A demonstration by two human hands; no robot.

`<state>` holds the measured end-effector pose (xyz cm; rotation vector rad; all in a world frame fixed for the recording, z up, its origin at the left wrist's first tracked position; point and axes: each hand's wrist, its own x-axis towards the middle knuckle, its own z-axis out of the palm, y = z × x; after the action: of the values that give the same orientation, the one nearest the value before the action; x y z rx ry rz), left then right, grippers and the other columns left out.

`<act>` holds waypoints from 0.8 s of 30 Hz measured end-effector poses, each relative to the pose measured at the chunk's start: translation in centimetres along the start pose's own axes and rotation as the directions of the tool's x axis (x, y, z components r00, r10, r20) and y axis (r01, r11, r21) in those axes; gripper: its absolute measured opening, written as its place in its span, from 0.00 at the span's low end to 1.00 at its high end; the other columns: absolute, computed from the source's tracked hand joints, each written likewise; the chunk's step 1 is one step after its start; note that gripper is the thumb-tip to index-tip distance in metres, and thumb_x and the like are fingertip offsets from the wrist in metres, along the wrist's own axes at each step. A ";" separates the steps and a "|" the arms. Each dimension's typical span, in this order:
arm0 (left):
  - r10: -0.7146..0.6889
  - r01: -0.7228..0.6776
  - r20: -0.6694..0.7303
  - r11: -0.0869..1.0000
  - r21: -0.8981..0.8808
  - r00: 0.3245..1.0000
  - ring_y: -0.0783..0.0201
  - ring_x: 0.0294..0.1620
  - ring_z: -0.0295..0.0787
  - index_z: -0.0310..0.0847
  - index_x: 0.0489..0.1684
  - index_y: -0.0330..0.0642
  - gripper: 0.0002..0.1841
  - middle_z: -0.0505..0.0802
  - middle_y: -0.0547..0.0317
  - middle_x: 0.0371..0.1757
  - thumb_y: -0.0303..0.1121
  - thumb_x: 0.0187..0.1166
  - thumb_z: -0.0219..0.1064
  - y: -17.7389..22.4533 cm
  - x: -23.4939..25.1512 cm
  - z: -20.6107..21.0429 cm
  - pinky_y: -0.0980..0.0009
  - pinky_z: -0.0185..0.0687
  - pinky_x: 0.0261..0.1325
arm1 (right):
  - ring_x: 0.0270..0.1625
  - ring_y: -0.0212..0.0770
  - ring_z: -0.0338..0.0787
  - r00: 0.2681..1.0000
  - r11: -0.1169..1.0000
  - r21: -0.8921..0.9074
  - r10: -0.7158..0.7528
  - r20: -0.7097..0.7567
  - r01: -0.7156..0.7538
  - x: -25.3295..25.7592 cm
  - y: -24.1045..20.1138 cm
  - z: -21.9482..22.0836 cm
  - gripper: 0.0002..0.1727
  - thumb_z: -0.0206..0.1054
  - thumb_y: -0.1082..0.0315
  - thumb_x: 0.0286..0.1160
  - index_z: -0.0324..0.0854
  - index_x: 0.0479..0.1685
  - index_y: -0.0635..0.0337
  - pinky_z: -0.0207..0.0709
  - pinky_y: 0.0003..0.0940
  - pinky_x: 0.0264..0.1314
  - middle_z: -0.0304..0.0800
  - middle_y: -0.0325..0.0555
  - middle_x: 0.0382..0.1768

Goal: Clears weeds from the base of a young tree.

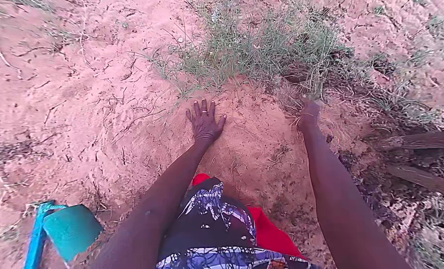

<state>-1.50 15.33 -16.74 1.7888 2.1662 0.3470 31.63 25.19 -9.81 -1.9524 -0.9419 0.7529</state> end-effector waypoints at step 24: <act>-0.040 0.040 0.059 0.999 0.001 0.997 0.38 0.97 0.36 0.60 0.93 0.57 0.43 0.57 0.50 0.96 0.70 0.79 0.46 0.2 -0.1 -0.7 0.26 0.21 0.87 | 0.66 0.70 0.83 0.892 0.760 -0.596 0.047 0.449 0.259 7.5 -5.1 9.5 0.23 0.73 0.75 0.70 0.78 0.63 0.78 0.72 0.70 0.68 0.83 0.77 0.61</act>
<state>-1.58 15.28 -16.04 1.7305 2.1580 0.2810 26.72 37.27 -11.21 -2.3186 -1.7752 0.9019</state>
